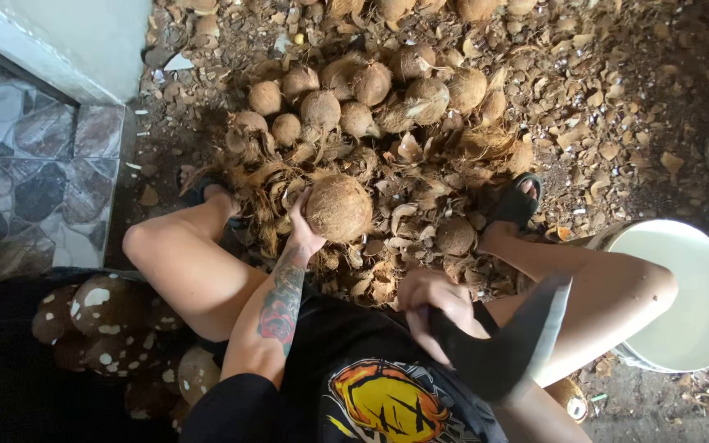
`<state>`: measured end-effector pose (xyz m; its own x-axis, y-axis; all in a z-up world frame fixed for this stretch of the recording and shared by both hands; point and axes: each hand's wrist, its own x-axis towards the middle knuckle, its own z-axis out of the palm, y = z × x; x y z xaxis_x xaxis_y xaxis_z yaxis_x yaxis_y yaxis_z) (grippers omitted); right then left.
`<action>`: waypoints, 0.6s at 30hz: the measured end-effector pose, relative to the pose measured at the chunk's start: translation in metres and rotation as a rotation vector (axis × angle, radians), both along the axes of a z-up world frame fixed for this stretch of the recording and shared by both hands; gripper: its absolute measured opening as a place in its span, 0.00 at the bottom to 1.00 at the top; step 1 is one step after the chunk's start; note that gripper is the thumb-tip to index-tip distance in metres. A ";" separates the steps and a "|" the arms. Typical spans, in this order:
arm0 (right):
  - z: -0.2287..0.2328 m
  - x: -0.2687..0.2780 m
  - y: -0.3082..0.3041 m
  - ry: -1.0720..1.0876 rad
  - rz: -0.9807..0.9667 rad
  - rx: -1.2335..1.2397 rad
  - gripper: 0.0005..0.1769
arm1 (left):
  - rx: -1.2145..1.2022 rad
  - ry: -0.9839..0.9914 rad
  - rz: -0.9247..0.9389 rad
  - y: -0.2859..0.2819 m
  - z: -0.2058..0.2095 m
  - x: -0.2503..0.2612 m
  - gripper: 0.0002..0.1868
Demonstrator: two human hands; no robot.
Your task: The person sits cross-legged on the ground and uses a large knife to peel the fibrous husk off coconuts. They hold each coconut with one hand and repeatedly strike and scrape the husk with the knife, then place the peeled coconut into a nearby container.
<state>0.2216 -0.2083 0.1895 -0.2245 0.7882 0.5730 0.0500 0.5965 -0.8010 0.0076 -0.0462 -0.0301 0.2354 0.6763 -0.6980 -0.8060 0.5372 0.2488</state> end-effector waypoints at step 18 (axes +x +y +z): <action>-0.076 -0.008 -0.014 -0.059 0.019 -0.574 0.07 | 0.170 0.001 -0.065 -0.007 0.072 0.008 0.28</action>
<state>0.2132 -0.2220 0.1140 -0.2606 0.9646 0.0406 0.0980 0.0683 -0.9928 0.0155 -0.0529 0.0424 0.2813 0.7684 -0.5749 -0.7708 0.5378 0.3416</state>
